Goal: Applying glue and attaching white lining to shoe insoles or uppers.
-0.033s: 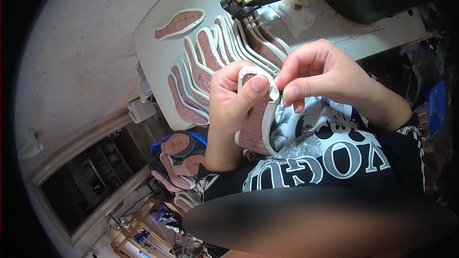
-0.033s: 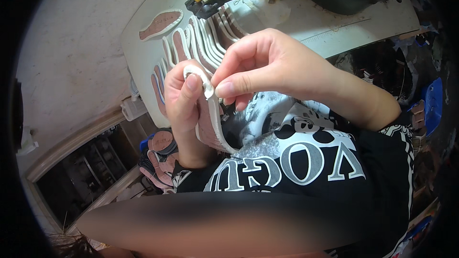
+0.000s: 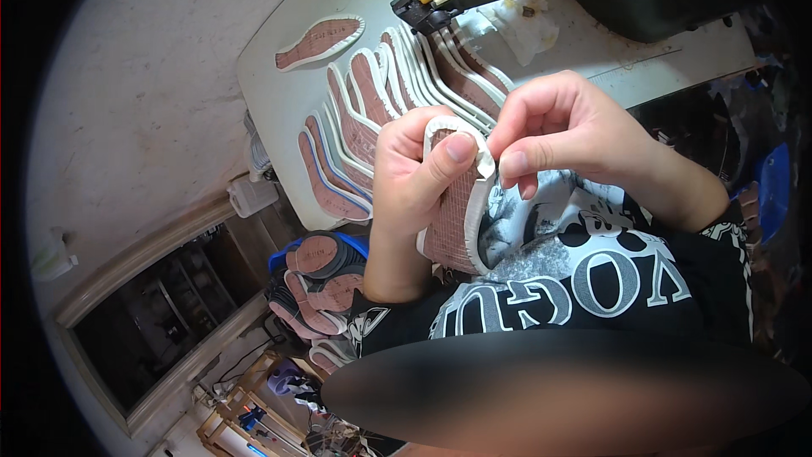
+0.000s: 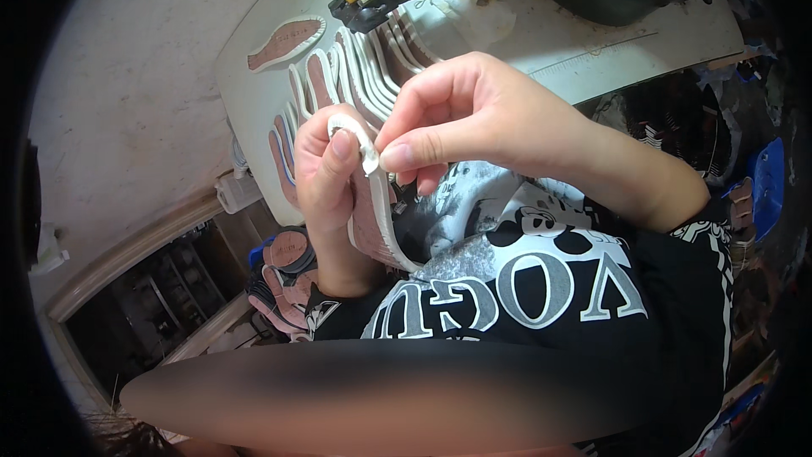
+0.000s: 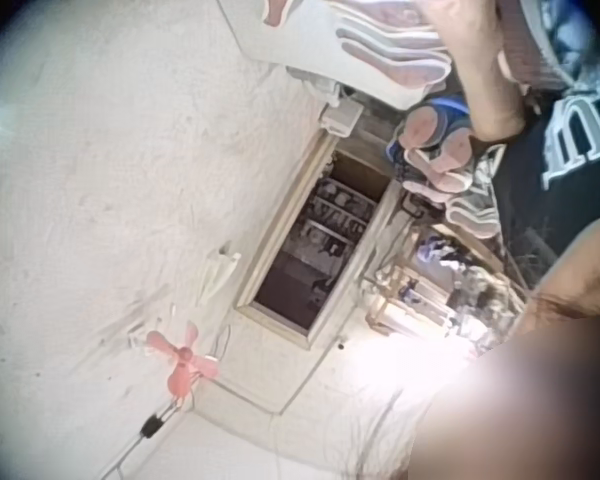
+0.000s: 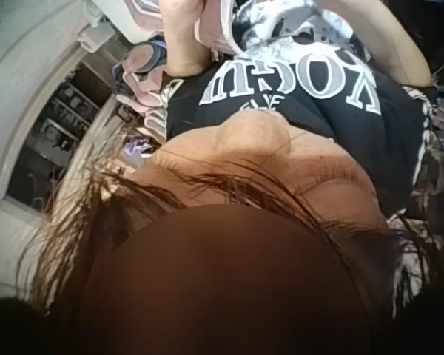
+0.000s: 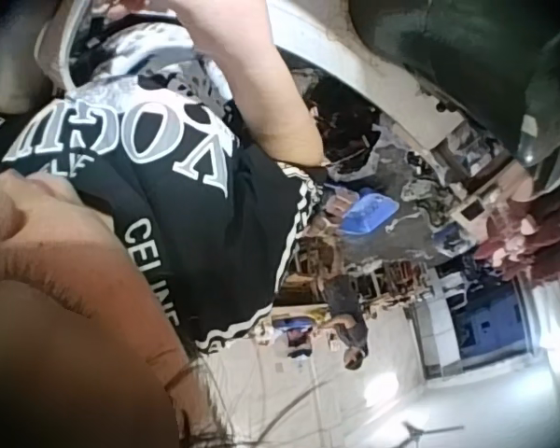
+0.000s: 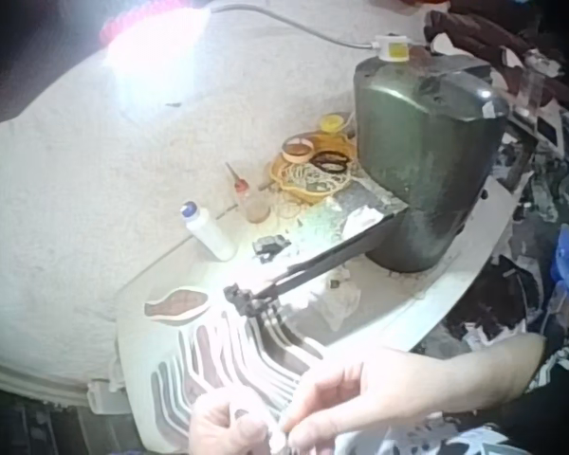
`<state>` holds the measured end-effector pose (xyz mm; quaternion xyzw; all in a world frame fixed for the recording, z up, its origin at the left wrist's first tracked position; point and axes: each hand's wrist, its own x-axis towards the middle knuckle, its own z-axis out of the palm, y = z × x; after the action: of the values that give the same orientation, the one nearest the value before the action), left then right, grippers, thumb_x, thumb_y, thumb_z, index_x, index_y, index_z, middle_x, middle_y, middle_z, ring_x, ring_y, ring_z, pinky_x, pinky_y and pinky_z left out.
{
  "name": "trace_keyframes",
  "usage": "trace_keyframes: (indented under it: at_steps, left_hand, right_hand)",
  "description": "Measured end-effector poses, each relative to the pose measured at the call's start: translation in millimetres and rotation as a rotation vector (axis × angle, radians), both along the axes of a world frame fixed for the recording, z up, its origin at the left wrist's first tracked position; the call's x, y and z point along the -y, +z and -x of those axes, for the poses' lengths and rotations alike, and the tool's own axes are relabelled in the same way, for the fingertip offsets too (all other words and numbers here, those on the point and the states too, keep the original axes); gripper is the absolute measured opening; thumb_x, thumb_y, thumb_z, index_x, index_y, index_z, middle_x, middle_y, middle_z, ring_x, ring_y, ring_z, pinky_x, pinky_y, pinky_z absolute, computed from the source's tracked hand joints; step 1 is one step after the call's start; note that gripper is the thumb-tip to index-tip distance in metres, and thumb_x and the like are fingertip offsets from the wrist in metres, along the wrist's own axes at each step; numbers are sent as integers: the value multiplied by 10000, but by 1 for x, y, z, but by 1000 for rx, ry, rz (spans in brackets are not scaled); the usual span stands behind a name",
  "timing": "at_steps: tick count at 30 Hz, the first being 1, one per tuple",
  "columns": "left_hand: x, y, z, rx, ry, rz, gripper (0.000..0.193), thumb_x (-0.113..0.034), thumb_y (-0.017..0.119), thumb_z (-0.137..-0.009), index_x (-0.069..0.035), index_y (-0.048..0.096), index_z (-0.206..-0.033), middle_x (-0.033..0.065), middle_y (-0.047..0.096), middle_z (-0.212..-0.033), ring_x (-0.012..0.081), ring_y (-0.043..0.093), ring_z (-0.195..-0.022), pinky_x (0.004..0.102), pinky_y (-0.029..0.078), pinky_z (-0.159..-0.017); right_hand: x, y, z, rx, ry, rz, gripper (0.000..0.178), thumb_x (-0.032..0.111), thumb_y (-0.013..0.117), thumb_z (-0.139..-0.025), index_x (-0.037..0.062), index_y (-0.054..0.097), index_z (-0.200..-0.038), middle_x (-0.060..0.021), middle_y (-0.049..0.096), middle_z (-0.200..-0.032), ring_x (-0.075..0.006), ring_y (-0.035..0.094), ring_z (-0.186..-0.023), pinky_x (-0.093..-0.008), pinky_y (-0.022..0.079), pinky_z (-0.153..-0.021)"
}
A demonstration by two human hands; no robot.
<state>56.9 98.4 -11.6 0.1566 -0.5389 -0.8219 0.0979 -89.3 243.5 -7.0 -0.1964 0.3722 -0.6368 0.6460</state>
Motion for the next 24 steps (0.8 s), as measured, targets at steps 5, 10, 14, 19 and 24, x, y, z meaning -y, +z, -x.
trace_keyframes:
  at_steps: [5, 10, 14, 19, 24]
  left_hand:
    - [3, -14, -3, -33, -64, -120, 232, -229, 678, -868, -14, 592, -842, 17, 618, -755, 45, 525, -656, 186, 396, -582]
    - [0, 0, 2, -35, 3, 11, 229, -224, 677, -870, -9, 605, -840, 8, 612, -740, 36, 515, -649, 181, 385, -575]
    - [1, 5, 1, -2, 84, 113, 212, -206, 676, -876, -5, 620, -837, -4, 606, -724, 25, 502, -636, 171, 376, -564]
    - [-7, 11, 6, 55, 186, 214, 212, -206, 683, -875, -5, 620, -846, -9, 605, -723, 23, 498, -629, 168, 377, -559]
    - [-6, 10, 3, 37, 206, 212, 224, -218, 693, -868, -8, 619, -847, -4, 609, -719, 28, 506, -623, 171, 384, -558]
  right_hand:
    - [6, -11, -5, 6, 15, 58, 106, 38, 692, -816, -36, 649, -879, -111, 665, -761, -128, 628, -608, -230, 521, -574]
    - [6, -2, -5, -53, -13, 24, 119, 58, 690, -827, -41, 668, -890, -94, 652, -712, -112, 605, -573, -223, 504, -535]
    - [4, 14, -1, -262, -33, -30, 128, 108, 685, -845, -19, 687, -852, -51, 636, -657, -76, 558, -535, -202, 445, -488]
    - [4, 11, -8, -435, -145, -29, 156, 124, 661, -857, -1, 674, -765, -5, 609, -615, -53, 508, -516, -213, 395, -466]
    - [4, 20, -7, -981, -169, 124, 121, 85, 640, -877, -14, 661, -811, -23, 612, -682, -60, 537, -557, -176, 394, -489]
